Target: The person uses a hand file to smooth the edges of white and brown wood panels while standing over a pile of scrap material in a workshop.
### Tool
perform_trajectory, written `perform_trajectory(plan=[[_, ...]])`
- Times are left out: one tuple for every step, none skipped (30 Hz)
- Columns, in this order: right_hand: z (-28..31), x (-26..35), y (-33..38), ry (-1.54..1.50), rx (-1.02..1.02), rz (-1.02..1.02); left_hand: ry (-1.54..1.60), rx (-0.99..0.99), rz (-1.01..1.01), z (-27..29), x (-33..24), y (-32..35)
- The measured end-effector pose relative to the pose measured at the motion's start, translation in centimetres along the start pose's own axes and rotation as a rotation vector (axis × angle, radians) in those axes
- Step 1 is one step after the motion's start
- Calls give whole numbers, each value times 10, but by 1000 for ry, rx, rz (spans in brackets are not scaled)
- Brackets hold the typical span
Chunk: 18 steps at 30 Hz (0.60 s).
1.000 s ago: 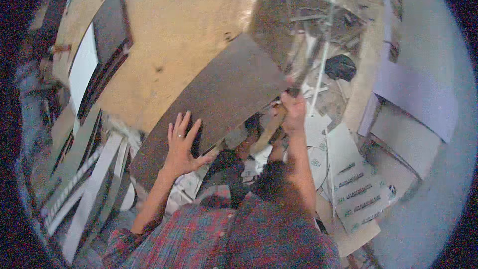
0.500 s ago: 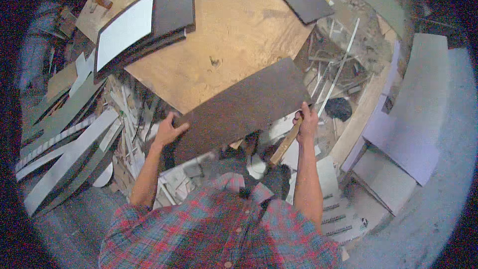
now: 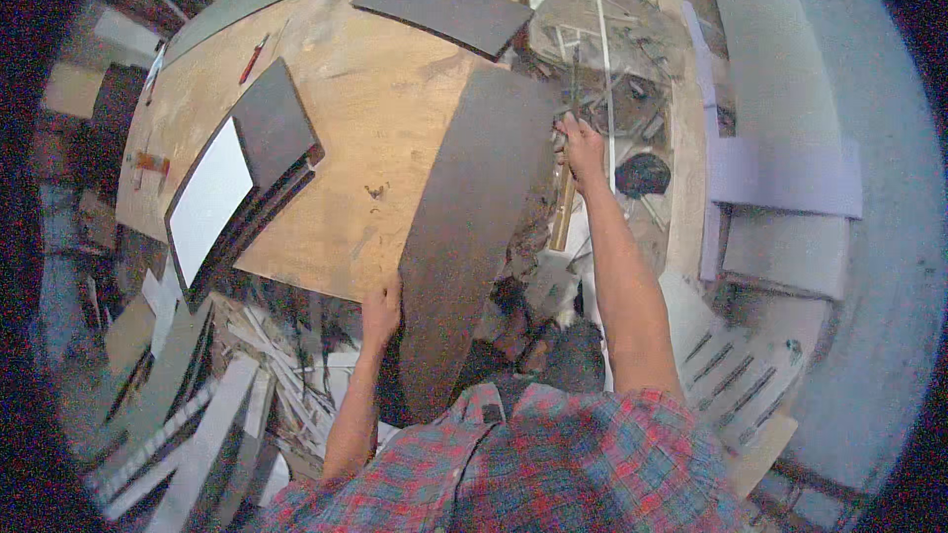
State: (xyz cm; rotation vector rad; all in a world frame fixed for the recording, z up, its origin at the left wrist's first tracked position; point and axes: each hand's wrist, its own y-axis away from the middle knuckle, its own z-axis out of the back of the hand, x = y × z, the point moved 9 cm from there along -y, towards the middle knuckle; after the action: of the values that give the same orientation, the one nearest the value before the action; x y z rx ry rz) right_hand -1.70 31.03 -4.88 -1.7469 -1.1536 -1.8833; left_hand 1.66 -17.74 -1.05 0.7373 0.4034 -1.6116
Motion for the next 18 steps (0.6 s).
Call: perform_trajectory(plan=[[6, -7, 7, 55, -3, -14, 25, -21, -8, 3, -12, -10], [14, -14, 16, 113, -7, -28, 54, -40, -17, 5, -21, -19], [40, -37, 22, 126, -54, -30, 56, -23, -27, -4, -28, -31], [48, -61, 39, 117, -67, -41, 40, -23, -25, -5, -27, -40], [50, -84, 65, 105, -73, -54, 19, -29, -21, -3, -25, -45], [56, -108, 97, 54, -83, -112, 24, -55, -37, 0, -30, -46], [62, -133, 134, 4, -97, -168, 31, -78, -55, 2, -37, -46], [70, -153, 172, -42, -115, -213, 50, -100, -79, 1, -45, -48], [63, -163, 214, -193, -127, -278, 21, -84, -59, 0, -38, -50], [60, -173, 251, -223, -138, -334, -10, -68, -40, 1, -27, -49], [67, -185, 287, -240, -166, -383, -22, -38, -23, -7, -22, -47], [69, -204, 321, -191, -182, -409, -21, -35, -36, -9, -25, -45], [76, -219, 347, -131, -201, -431, -8, -31, -46, -15, -30, -41], [62, -209, 372, -182, -190, -441, -11, -41, -46, -11, -27, -33], [41, -196, 398, -233, -174, -455, -13, -45, -57, -5, -22, -27], [35, -203, 415, -231, -153, -429, 9, -34, -82, -10, -24, -26], [29, -214, 432, -224, -129, -403, 33, -26, -103, -16, -27, -25], [16, -221, 449, -217, -93, -384, 12, 7, -168, -19, -29, -23]])
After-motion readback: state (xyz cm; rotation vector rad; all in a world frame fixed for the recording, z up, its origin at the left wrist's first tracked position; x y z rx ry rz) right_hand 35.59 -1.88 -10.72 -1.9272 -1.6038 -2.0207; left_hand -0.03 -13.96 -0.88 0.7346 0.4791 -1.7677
